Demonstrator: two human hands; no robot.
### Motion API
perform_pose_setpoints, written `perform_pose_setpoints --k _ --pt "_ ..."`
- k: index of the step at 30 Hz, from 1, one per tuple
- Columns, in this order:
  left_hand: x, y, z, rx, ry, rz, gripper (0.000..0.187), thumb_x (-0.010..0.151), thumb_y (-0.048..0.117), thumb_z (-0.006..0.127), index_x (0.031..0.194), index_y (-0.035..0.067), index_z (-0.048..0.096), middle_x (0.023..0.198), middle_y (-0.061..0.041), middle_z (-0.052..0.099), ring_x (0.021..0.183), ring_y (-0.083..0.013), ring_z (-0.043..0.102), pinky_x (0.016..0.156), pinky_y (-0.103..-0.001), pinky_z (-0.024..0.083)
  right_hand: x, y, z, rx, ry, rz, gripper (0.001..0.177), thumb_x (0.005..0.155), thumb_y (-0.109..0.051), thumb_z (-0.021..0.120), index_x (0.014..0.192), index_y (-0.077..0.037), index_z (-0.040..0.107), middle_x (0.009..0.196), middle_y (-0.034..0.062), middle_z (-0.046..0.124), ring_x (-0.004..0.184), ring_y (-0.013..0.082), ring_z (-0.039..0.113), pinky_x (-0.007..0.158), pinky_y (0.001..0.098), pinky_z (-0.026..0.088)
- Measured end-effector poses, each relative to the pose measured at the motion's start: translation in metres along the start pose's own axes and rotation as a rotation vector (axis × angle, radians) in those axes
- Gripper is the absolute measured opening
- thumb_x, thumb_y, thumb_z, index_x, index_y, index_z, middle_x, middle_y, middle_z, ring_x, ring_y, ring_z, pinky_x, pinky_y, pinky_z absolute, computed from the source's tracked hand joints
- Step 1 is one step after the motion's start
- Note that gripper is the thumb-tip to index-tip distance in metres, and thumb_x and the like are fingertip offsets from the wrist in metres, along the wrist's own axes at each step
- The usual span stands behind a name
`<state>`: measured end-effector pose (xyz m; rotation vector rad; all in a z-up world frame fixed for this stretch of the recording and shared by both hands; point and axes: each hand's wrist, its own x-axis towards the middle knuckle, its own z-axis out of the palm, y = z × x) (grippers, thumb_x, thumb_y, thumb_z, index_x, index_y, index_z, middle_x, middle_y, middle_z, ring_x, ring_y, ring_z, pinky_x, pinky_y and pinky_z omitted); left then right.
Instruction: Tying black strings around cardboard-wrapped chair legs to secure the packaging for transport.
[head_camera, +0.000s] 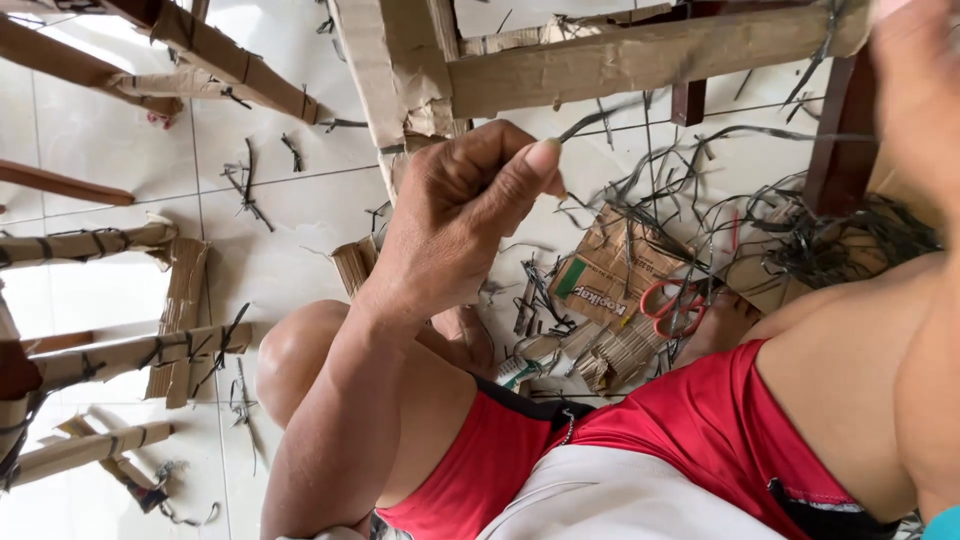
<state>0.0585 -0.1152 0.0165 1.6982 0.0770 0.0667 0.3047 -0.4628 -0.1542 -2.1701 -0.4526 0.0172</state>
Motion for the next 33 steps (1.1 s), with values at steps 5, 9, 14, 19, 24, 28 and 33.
perform_pose_setpoints --k 5,9,14,19,24,28,33 --pt "0.007 -0.017 0.015 0.004 -0.123 0.085 0.034 0.104 0.034 0.052 0.093 0.006 0.067 0.06 0.006 0.041 0.047 -0.0052 0.034 0.044 -0.023 0.026 -0.062 -0.237 0.034 0.057 -0.287 -0.774 0.058 0.108 -0.02 0.052 0.147 0.02 0.034 0.143 0.0399 0.052 0.129 0.0507 0.058 0.114 0.0557 0.046" --pt "0.011 -0.017 0.013 -0.048 -0.14 0.028 0.03 0.103 0.032 0.056 0.09 0.007 0.067 0.063 0.007 0.043 0.052 -0.0036 0.034 0.048 -0.022 0.027 -0.059 -0.206 0.056 0.106 -0.408 -0.532 0.018 0.108 -0.015 0.056 0.099 0.0 0.062 0.074 0.0089 0.066 0.047 0.0148 0.049 0.039 0.0288 0.037" --pt "0.011 -0.012 -0.003 -0.102 -0.066 -0.046 0.032 0.101 0.034 0.058 0.086 0.007 0.065 0.065 0.007 0.041 0.056 -0.0045 0.034 0.052 -0.022 0.029 -0.033 -0.162 0.049 -0.051 -0.166 -0.49 0.04 0.126 -0.006 0.053 0.088 0.001 0.063 0.065 0.0081 0.055 0.045 0.0163 0.036 0.044 0.0321 0.023" --pt "0.005 -0.02 -0.031 -0.346 -0.074 -0.004 0.024 0.102 0.026 0.062 0.085 0.009 0.065 0.063 0.008 0.046 0.051 -0.0022 0.035 0.046 -0.02 0.026 -0.015 -0.091 0.031 -0.636 0.027 -0.482 0.056 0.132 0.008 0.078 0.082 -0.008 0.059 0.077 0.007 0.063 0.047 0.0127 0.033 0.046 0.0304 0.018" --pt "0.003 -0.017 -0.039 -0.465 -0.04 -0.007 0.023 0.102 0.021 0.062 0.086 0.006 0.068 0.062 0.008 0.046 0.049 -0.0017 0.034 0.044 -0.018 0.025 -0.039 -0.181 0.017 -0.39 0.051 -0.61 0.026 0.112 0.022 0.064 0.138 0.02 0.063 0.124 0.0328 0.062 0.098 0.0394 0.054 0.087 0.0453 0.043" --pt "0.009 -0.019 -0.017 -0.295 -0.185 -0.084 0.032 0.102 0.033 0.058 0.088 0.007 0.068 0.059 0.008 0.04 0.047 -0.0046 0.033 0.042 -0.023 0.024 -0.055 -0.253 0.04 0.139 -0.293 -0.753 0.06 0.108 -0.027 0.034 0.147 0.018 0.029 0.144 0.0354 0.046 0.136 0.0443 0.051 0.121 0.0523 0.042" --pt "0.014 -0.009 -0.004 -0.24 -0.17 -0.189 0.031 0.101 0.03 0.059 0.086 0.005 0.067 0.064 0.008 0.04 0.056 -0.0032 0.033 0.05 -0.021 0.025 -0.057 -0.212 0.068 0.166 -0.33 -0.521 0.017 0.106 -0.011 0.053 0.096 -0.001 0.063 0.073 0.0068 0.065 0.048 0.0134 0.05 0.039 0.0271 0.04"
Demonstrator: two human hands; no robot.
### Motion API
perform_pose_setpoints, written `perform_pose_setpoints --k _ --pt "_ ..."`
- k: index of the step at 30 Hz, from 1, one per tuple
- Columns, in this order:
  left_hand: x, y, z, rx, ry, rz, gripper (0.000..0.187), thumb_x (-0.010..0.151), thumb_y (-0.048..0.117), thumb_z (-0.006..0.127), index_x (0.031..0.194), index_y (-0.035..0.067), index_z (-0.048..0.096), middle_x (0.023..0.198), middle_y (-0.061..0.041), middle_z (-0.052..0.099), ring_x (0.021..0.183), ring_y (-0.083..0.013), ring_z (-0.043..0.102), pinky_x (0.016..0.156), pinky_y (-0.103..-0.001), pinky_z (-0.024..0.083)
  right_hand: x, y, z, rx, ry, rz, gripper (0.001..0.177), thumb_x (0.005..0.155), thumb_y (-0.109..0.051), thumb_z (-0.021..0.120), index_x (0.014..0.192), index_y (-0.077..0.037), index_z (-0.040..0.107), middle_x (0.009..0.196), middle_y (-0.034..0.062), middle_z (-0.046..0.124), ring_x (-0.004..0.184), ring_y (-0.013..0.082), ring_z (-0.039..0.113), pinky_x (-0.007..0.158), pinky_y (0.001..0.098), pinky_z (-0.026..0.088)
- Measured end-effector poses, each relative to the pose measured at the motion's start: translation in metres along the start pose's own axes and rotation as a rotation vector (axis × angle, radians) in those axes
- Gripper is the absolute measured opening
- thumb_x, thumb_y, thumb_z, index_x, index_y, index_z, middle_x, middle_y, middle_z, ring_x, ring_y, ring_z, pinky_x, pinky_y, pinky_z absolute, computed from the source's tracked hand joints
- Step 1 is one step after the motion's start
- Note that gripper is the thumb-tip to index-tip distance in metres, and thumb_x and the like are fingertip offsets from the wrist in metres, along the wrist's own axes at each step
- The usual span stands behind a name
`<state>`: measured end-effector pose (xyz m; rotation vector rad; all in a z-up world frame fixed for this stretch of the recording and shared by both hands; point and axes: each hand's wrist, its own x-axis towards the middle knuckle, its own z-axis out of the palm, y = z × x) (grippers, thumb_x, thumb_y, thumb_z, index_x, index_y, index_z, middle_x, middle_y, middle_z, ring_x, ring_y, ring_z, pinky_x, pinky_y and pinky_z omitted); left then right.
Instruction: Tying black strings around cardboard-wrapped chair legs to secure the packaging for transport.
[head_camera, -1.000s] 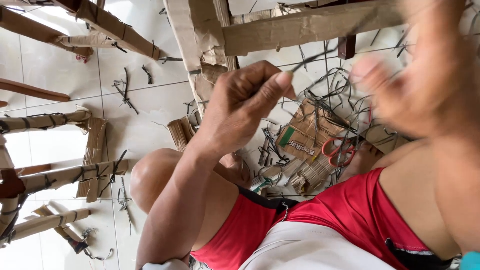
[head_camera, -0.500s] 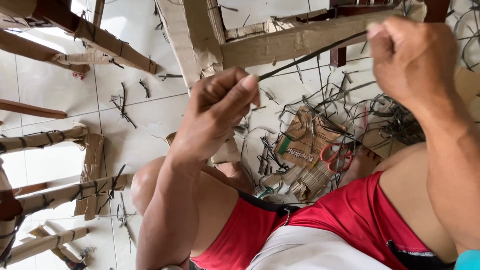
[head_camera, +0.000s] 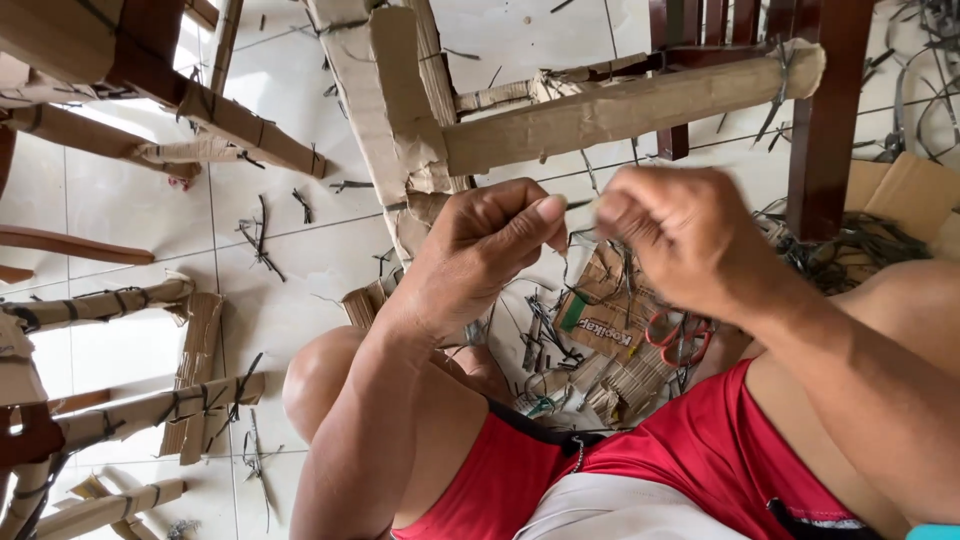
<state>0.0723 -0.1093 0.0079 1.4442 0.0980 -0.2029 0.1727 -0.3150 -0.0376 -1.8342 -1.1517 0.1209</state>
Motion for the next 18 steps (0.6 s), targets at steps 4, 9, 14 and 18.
perform_pose_setpoints --k 4,9,14,18 --pt "0.0 0.004 -0.008 0.075 0.09 0.018 0.032 0.101 0.03 0.06 0.085 0.004 0.069 0.063 0.008 0.038 0.055 -0.0035 0.031 0.048 -0.021 0.024 -0.001 0.026 -0.03 -0.212 0.188 -0.003 0.03 0.118 0.001 0.054 0.089 0.002 0.063 0.077 0.0127 0.069 0.044 0.0151 0.047 0.038 0.0284 0.033" --pt "0.0 0.001 -0.02 0.169 0.154 0.063 0.03 0.102 0.026 0.06 0.083 0.003 0.068 0.062 0.008 0.038 0.054 -0.0043 0.029 0.048 -0.022 0.024 -0.011 0.045 -0.051 -0.33 0.247 0.101 0.035 0.122 0.012 0.061 0.088 0.004 0.063 0.069 0.0095 0.057 0.048 0.0153 0.035 0.045 0.0306 0.024" --pt "0.0 0.002 -0.025 0.25 0.208 0.117 0.028 0.102 0.023 0.061 0.083 0.003 0.067 0.065 0.007 0.04 0.058 -0.0054 0.032 0.052 -0.023 0.027 -0.018 0.041 -0.067 -0.376 0.287 0.29 0.042 0.133 -0.009 0.063 0.094 0.005 0.068 0.062 0.007 0.045 0.054 0.0171 0.034 0.053 0.0334 0.025" --pt "0.001 0.001 -0.021 0.389 0.267 0.164 0.024 0.101 0.019 0.064 0.085 0.002 0.069 0.064 0.006 0.041 0.057 -0.0062 0.032 0.051 -0.023 0.028 -0.019 0.051 -0.068 -0.493 0.211 0.365 0.039 0.13 -0.011 0.063 0.094 0.001 0.07 0.055 0.007 0.046 0.043 0.0179 0.034 0.043 0.0342 0.022"
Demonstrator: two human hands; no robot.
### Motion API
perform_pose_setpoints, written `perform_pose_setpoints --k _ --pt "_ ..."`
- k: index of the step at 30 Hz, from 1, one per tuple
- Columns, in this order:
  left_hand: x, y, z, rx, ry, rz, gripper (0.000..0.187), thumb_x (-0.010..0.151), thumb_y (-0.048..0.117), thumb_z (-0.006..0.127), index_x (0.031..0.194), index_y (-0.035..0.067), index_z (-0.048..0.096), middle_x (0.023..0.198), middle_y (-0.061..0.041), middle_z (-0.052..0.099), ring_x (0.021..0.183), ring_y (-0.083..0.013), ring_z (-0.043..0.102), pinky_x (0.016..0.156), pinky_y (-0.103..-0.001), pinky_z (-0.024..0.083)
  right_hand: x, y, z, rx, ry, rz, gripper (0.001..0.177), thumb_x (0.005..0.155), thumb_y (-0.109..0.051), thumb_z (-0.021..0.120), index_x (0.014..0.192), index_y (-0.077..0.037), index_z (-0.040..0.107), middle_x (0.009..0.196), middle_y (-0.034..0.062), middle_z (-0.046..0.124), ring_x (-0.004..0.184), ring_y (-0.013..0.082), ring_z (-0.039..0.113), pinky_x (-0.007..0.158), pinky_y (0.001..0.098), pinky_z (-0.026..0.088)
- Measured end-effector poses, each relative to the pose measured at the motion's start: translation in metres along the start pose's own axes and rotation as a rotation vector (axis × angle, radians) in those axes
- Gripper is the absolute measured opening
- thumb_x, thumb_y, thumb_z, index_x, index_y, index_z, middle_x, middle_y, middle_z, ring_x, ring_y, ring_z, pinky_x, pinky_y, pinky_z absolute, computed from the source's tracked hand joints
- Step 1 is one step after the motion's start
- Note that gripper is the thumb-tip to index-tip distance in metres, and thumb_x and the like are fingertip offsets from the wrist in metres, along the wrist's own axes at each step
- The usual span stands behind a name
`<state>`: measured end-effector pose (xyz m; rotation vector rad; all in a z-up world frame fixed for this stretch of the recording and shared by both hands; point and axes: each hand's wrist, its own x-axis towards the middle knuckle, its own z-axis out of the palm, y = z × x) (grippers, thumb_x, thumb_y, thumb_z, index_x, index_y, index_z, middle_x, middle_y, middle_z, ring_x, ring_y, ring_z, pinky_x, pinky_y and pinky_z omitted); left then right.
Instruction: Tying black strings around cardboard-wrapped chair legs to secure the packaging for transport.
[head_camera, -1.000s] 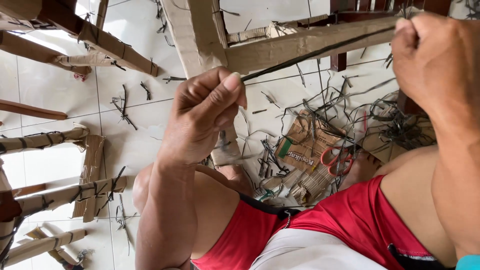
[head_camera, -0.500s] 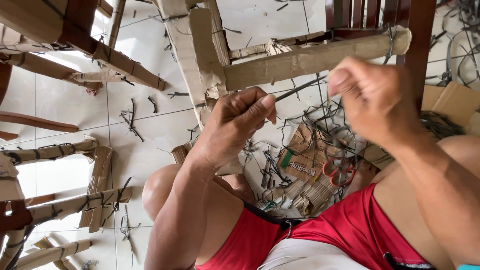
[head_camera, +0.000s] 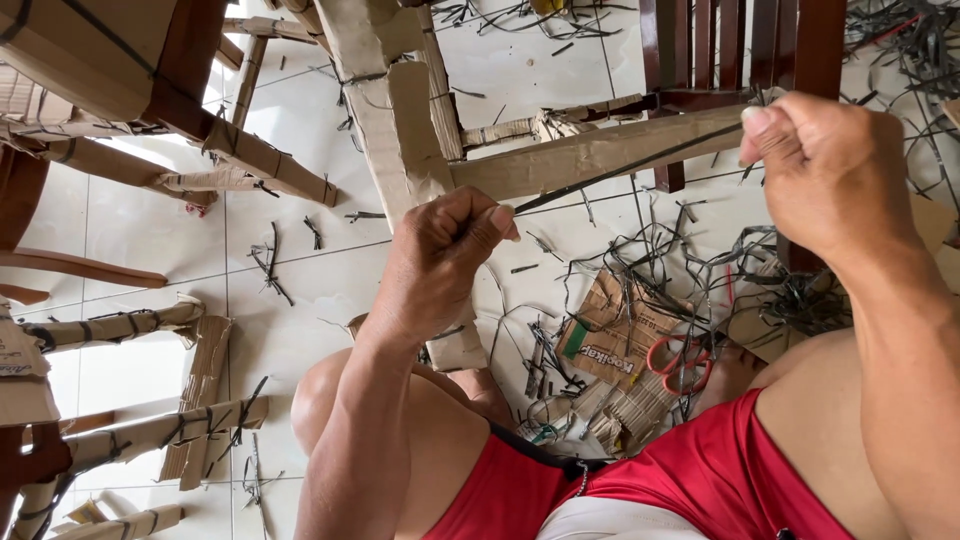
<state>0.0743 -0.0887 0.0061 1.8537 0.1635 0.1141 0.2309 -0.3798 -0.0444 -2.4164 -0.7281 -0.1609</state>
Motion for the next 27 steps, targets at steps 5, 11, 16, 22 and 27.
perform_pose_setpoints --k 5,11,16,22,27 --pt "-0.002 -0.002 0.006 0.102 0.035 -0.021 0.018 0.098 0.013 0.069 0.084 0.001 0.069 0.061 0.004 0.048 0.05 -0.0053 0.034 0.044 -0.024 0.029 -0.006 -0.001 0.014 -0.399 0.053 -0.146 0.006 0.115 -0.007 0.076 0.11 -0.01 0.077 0.094 0.007 0.072 0.056 0.0131 0.047 0.046 0.0271 0.032" --pt "-0.002 0.001 0.02 0.382 -0.13 -0.016 0.017 0.094 0.015 0.072 0.08 0.005 0.074 0.055 0.003 0.055 0.044 -0.0077 0.041 0.039 -0.026 0.034 -0.032 -0.095 0.035 0.408 -0.224 -0.401 0.074 0.104 -0.044 0.036 0.153 0.011 0.026 0.151 0.0351 0.045 0.137 0.0419 0.051 0.109 0.0465 0.046" --pt "0.004 0.003 0.008 0.384 -0.048 -0.107 0.014 0.091 0.019 0.069 0.081 0.011 0.073 0.052 -0.01 0.059 0.052 -0.0186 0.054 0.054 -0.033 0.048 -0.049 -0.081 0.082 0.95 -0.35 0.093 0.029 0.108 -0.019 0.047 0.099 -0.002 0.068 0.053 0.0019 0.047 0.043 0.0139 0.044 0.045 0.0257 0.041" --pt "0.015 -0.014 0.005 0.327 0.16 0.079 0.007 0.091 0.013 0.067 0.091 0.013 0.075 0.063 -0.01 0.068 0.059 -0.0232 0.064 0.059 -0.036 0.054 -0.044 -0.073 0.13 1.213 -0.609 0.551 0.031 0.107 -0.024 0.051 0.095 0.0 0.067 0.052 -0.009 0.031 0.037 0.004 0.029 0.035 0.0192 0.025" --pt "0.036 0.002 0.006 0.338 0.422 0.383 0.012 0.101 0.013 0.062 0.1 0.013 0.073 0.074 -0.006 0.069 0.074 -0.02 0.065 0.07 -0.033 0.056 -0.036 -0.072 0.194 1.268 -0.521 0.858 0.024 0.104 -0.022 0.051 0.093 -0.003 0.062 0.054 -0.0092 0.021 0.036 0.0021 0.022 0.033 0.0184 0.015"
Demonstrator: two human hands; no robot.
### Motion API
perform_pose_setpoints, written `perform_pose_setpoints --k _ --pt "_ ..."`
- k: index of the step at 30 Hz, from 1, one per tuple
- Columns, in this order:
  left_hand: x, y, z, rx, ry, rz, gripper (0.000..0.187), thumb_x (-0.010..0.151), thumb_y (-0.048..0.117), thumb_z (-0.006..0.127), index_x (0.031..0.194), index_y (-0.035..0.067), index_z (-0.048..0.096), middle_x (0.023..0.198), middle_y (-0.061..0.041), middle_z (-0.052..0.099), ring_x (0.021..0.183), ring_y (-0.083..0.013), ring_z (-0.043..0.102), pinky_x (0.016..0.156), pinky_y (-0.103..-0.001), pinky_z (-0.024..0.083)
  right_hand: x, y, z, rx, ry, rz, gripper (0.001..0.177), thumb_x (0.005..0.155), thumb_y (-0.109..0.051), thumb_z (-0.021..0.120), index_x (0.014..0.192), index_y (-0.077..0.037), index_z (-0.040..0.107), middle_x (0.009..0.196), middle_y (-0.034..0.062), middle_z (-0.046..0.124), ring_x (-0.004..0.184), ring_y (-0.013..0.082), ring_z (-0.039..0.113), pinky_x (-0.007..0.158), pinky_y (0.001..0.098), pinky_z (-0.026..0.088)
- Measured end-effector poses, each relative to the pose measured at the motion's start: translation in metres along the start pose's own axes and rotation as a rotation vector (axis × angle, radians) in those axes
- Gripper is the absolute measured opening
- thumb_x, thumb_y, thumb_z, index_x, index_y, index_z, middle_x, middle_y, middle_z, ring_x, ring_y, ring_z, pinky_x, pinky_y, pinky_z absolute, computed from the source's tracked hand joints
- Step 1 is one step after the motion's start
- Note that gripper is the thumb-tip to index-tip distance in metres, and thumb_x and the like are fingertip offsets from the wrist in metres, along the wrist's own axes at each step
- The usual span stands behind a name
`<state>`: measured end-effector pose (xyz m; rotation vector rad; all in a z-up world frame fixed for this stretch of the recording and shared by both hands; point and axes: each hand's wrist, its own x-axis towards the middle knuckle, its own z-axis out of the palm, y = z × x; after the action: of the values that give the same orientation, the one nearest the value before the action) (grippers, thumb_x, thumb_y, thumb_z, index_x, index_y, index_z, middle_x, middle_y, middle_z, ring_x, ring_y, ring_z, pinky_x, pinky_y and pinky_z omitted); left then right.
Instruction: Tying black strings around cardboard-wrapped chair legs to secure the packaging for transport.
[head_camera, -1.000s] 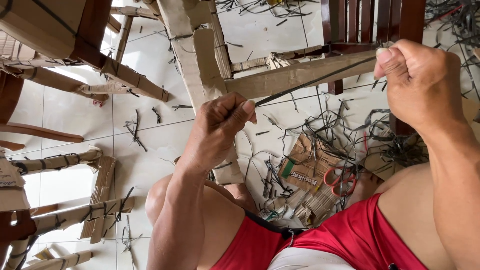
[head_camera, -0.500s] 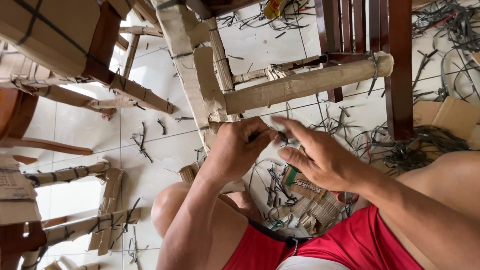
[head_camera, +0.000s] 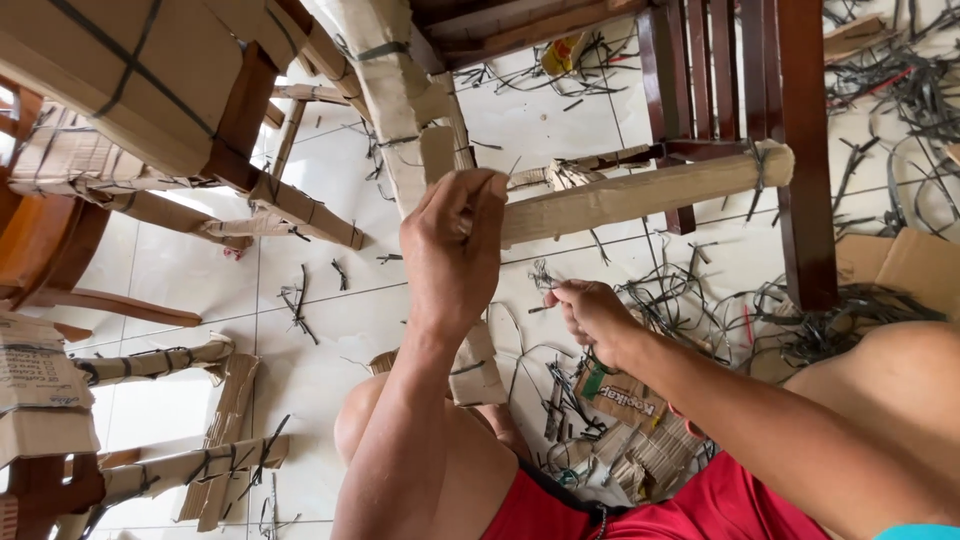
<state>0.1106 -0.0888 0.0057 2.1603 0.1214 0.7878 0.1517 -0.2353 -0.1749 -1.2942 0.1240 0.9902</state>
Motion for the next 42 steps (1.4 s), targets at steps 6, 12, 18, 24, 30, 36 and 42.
perform_pose_setpoints --k 6,12,18,24,30,36,42 --pt "0.009 -0.033 0.021 0.589 0.141 0.247 0.01 0.096 0.015 0.066 0.096 0.012 0.076 0.107 -0.005 0.065 0.112 -0.0292 0.06 0.095 -0.047 0.046 0.06 -0.014 0.025 0.107 0.019 -0.208 0.027 0.107 -0.03 0.046 0.101 -0.008 0.061 0.061 -0.007 0.029 0.045 0.0081 0.034 0.04 0.0204 0.022" --pt "0.01 -0.04 0.026 0.81 0.131 0.248 0.014 0.094 0.013 0.067 0.102 0.008 0.078 0.144 -0.012 0.055 0.14 -0.0361 0.041 0.113 -0.055 0.028 0.055 -0.046 0.036 0.28 -0.173 -0.359 0.015 0.109 -0.018 0.042 0.102 -0.014 0.054 0.076 -0.0059 0.034 0.059 0.0106 0.045 0.05 0.019 0.025" --pt "0.012 -0.039 0.031 0.786 0.152 0.353 0.02 0.096 0.009 0.064 0.113 0.016 0.072 0.121 -0.003 0.067 0.116 -0.0272 0.061 0.102 -0.043 0.04 0.066 -0.06 0.034 0.406 -0.352 -0.48 0.012 0.102 -0.01 0.045 0.105 -0.009 0.056 0.066 -0.0025 0.042 0.053 0.0093 0.043 0.051 0.0195 0.022" --pt "0.03 -0.037 0.028 0.981 -0.196 0.177 0.033 0.09 0.034 0.07 0.114 0.012 0.074 0.118 -0.005 0.072 0.123 -0.0262 0.059 0.122 -0.061 0.007 0.097 -0.053 0.03 0.447 -0.499 -0.515 0.015 0.101 -0.012 0.046 0.113 -0.009 0.054 0.062 -0.0027 0.039 0.048 0.0083 0.039 0.048 0.0201 0.023" --pt "0.034 -0.041 0.034 0.945 -0.292 0.073 0.039 0.086 0.043 0.074 0.107 0.011 0.077 0.119 -0.004 0.073 0.128 -0.0299 0.057 0.119 -0.07 -0.012 0.112 -0.038 0.034 0.45 -0.534 -0.461 0.011 0.102 -0.015 0.047 0.109 -0.011 0.053 0.062 -0.0028 0.038 0.048 0.0082 0.039 0.046 0.0192 0.023" --pt "0.032 -0.039 0.033 0.838 -0.266 0.067 0.015 0.088 0.03 0.074 0.095 0.019 0.079 0.098 0.001 0.076 0.126 -0.0273 0.061 0.119 -0.068 -0.015 0.12 -0.029 0.029 0.441 -0.554 -0.433 0.009 0.104 -0.018 0.047 0.105 -0.012 0.053 0.062 -0.003 0.038 0.048 0.0081 0.039 0.045 0.0184 0.023" --pt "0.034 -0.045 0.026 0.663 -0.151 0.169 0.016 0.095 0.03 0.068 0.088 0.016 0.07 0.094 -0.001 0.07 0.114 -0.0239 0.063 0.12 -0.067 -0.005 0.117 -0.03 0.03 0.439 -0.575 -0.425 0.011 0.105 -0.021 0.047 0.1 -0.013 0.053 0.061 -0.0032 0.037 0.048 0.008 0.038 0.043 0.0175 0.024"
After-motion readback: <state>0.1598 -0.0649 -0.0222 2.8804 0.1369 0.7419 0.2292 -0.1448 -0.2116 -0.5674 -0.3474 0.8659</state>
